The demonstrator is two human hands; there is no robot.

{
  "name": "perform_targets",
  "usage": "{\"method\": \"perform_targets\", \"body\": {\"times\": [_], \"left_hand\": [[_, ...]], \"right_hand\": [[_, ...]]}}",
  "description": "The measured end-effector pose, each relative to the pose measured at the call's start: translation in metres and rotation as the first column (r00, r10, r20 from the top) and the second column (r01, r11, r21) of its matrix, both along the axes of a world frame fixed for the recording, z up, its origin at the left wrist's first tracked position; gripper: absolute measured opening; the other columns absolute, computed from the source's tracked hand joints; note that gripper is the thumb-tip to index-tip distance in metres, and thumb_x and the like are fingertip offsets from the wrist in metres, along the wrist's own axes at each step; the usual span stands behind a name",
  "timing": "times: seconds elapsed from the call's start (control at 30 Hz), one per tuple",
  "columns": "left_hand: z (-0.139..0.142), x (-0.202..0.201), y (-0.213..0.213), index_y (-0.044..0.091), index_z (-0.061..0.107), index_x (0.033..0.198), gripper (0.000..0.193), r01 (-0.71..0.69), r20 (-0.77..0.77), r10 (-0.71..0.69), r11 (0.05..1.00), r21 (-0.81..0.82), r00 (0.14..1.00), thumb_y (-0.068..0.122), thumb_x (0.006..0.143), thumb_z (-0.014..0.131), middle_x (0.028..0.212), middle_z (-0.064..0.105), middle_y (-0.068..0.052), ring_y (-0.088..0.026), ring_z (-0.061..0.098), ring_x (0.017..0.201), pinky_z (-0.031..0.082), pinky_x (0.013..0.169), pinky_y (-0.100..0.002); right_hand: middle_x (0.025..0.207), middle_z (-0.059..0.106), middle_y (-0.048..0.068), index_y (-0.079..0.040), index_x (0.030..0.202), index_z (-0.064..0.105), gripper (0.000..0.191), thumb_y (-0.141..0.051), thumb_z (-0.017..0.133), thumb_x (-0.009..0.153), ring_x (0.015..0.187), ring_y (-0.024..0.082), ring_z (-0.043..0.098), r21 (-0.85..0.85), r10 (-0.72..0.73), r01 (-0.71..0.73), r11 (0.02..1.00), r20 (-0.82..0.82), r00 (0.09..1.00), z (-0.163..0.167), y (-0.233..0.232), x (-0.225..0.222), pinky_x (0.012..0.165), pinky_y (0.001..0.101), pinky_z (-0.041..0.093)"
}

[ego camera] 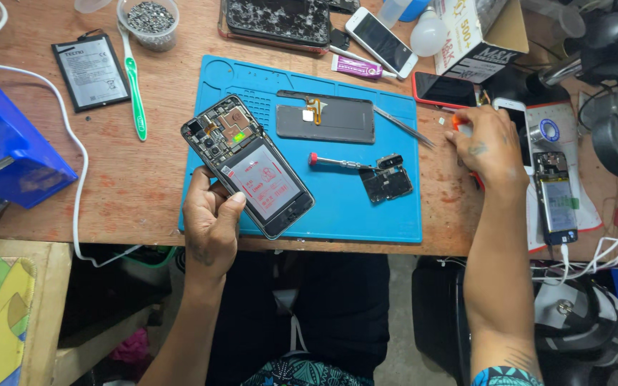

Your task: The person disassembles a smartphone using a screwdriver and a plastic opening tool. They remove screws, lift the back cover, disconnect internal components, and separate the battery and motherboard from the frame.

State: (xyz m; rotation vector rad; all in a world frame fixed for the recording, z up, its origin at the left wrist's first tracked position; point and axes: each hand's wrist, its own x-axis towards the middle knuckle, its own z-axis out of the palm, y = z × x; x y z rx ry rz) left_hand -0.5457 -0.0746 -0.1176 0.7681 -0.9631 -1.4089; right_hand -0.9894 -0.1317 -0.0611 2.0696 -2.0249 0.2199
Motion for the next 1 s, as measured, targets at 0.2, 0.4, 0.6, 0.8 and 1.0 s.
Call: {"method": "perform_targets", "body": {"times": [0.2, 0.4, 0.6, 0.8, 1.0], "left_hand": [[0.000, 0.000, 0.003, -0.009, 0.044, 0.133, 0.041, -0.024, 0.039, 0.027, 0.998, -0.064, 0.999, -0.001, 0.093, 0.048, 0.111, 0.069, -0.021, -0.015, 0.066, 0.102, 0.053, 0.096, -0.030], [0.000, -0.001, 0.003, -0.009, 0.044, 0.134, 0.041, -0.027, 0.039, 0.029, 0.998, -0.059, 0.999, 0.000, 0.094, 0.050, 0.111, 0.068, -0.021, -0.015, 0.064, 0.101, 0.050, 0.094, -0.029], [-0.002, -0.001, 0.003, -0.008, 0.043, 0.132, 0.039, -0.005, 0.084, 0.013, 0.996, -0.092, 0.996, -0.001, 0.093, 0.049, 0.111, 0.069, -0.018, -0.016, 0.068, 0.104, 0.053, 0.097, -0.030], [0.000, 0.000, 0.003, -0.005, 0.045, 0.132, 0.040, -0.035, 0.011, 0.036, 0.994, -0.108, 0.999, -0.002, 0.093, 0.050, 0.113, 0.067, -0.017, -0.015, 0.065, 0.103, 0.052, 0.096, -0.031], [0.011, 0.004, 0.002, -0.005, 0.046, 0.131, 0.038, -0.020, 0.026, 0.023, 0.996, -0.084, 0.999, 0.001, 0.094, 0.051, 0.111, 0.070, -0.017, -0.015, 0.067, 0.101, 0.052, 0.096, -0.031]], "right_hand": [[0.112, 0.073, 0.019, -0.003, 0.121, 0.073, 0.032, -0.010, 0.075, 0.090, 0.096, 0.035, 0.070, 0.006, -0.070, 0.070, 0.998, 0.162, 0.984, 0.010, 0.006, -0.022, 0.087, 0.0452, 0.055], [0.107, 0.068, 0.020, -0.004, 0.104, 0.078, 0.023, 0.000, 0.065, 0.086, 0.093, 0.034, 0.070, 0.026, -0.040, 0.035, 0.999, 0.201, 0.979, 0.004, 0.010, -0.046, 0.086, 0.0429, 0.056], [0.105, 0.067, 0.021, -0.002, 0.097, 0.075, 0.019, -0.020, 0.081, 0.092, 0.098, 0.037, 0.067, -0.004, -0.143, 0.147, 0.989, 0.205, 0.968, -0.012, 0.012, -0.054, 0.090, 0.0464, 0.055], [0.100, 0.074, 0.025, -0.004, 0.094, 0.080, 0.040, -0.041, 0.091, 0.083, 0.097, 0.040, 0.069, 0.166, -0.239, 0.230, 0.959, 0.035, 0.970, -0.013, -0.001, -0.034, 0.090, 0.0488, 0.055], [0.098, 0.074, 0.025, -0.005, 0.089, 0.080, 0.037, -0.040, 0.085, 0.079, 0.092, 0.043, 0.070, 0.270, -0.430, 0.396, 0.878, 0.078, 0.900, -0.011, -0.014, -0.032, 0.087, 0.0515, 0.055]]}}
